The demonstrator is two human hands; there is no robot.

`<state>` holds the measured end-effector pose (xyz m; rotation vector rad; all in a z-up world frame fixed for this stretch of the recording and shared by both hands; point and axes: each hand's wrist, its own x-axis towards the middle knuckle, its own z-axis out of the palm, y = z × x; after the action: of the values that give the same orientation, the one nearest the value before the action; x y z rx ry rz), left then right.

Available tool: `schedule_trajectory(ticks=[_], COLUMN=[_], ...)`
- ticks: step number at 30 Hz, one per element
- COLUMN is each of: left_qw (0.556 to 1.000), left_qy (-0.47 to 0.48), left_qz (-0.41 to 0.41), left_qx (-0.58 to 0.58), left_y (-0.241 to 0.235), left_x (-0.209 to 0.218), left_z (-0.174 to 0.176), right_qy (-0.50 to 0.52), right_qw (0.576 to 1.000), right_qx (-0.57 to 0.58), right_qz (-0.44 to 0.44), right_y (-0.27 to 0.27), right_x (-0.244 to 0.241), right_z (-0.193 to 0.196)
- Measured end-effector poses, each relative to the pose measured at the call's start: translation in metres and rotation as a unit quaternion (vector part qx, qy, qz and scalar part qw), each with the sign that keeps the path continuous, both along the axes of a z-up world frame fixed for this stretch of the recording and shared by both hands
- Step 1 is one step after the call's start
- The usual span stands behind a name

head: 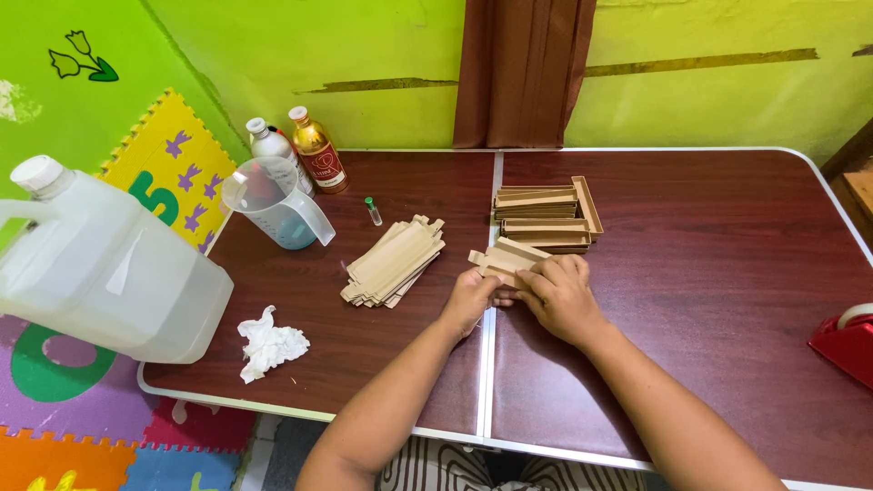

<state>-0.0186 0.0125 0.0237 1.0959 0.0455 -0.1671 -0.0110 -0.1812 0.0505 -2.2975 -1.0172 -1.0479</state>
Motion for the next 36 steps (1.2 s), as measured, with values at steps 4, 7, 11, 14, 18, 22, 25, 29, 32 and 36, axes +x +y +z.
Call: schedule_trajectory(ticks=[4,7,11,14,18,22,25,29,32,36], left_qw=[1.000,0.999,1.000,1.000,0.999,0.999,0.998,0.995,0.994,0.993], left_qy=[0.007,0.014,0.001,-0.017,-0.032,-0.033,-0.048,-0.090,-0.104,-0.112], left_qz=[-0.013,-0.014,-0.020,-0.012,0.019,0.026,0.045,0.039,0.038,0.039], left_qx=[-0.008,-0.025,-0.022,0.002,0.017,0.013,0.017,0.015,0.014,0.013], left_y=[-0.001,0.001,0.000,-0.005,-0.007,-0.001,0.002,0.002,0.003,0.004], left_x=[-0.003,0.000,-0.008,-0.012,0.001,0.007,0.009,0.010,0.012,0.013], left_z=[0.008,0.001,0.017,0.023,-0.004,-0.009,-0.011,-0.010,-0.020,-0.025], right_qy=[-0.007,-0.010,-0.023,-0.038,-0.036,-0.004,0.031,0.101,0.154,0.185], right_qw=[1.000,1.000,1.000,0.999,0.999,1.000,1.000,0.995,0.988,0.983], right_qx=[-0.006,-0.011,-0.012,-0.010,-0.010,0.006,-0.002,-0.010,-0.005,0.000], right_qz=[-0.003,-0.002,0.005,0.012,0.013,0.019,-0.004,-0.020,-0.018,-0.015], right_y=[0.000,0.000,0.000,0.000,0.000,-0.004,-0.007,-0.009,-0.009,-0.010], right_x=[0.002,0.001,0.007,0.007,0.002,0.003,0.005,0.010,0.009,0.015], right_z=[-0.002,0.000,-0.007,-0.008,0.001,0.004,-0.001,-0.009,-0.010,-0.021])
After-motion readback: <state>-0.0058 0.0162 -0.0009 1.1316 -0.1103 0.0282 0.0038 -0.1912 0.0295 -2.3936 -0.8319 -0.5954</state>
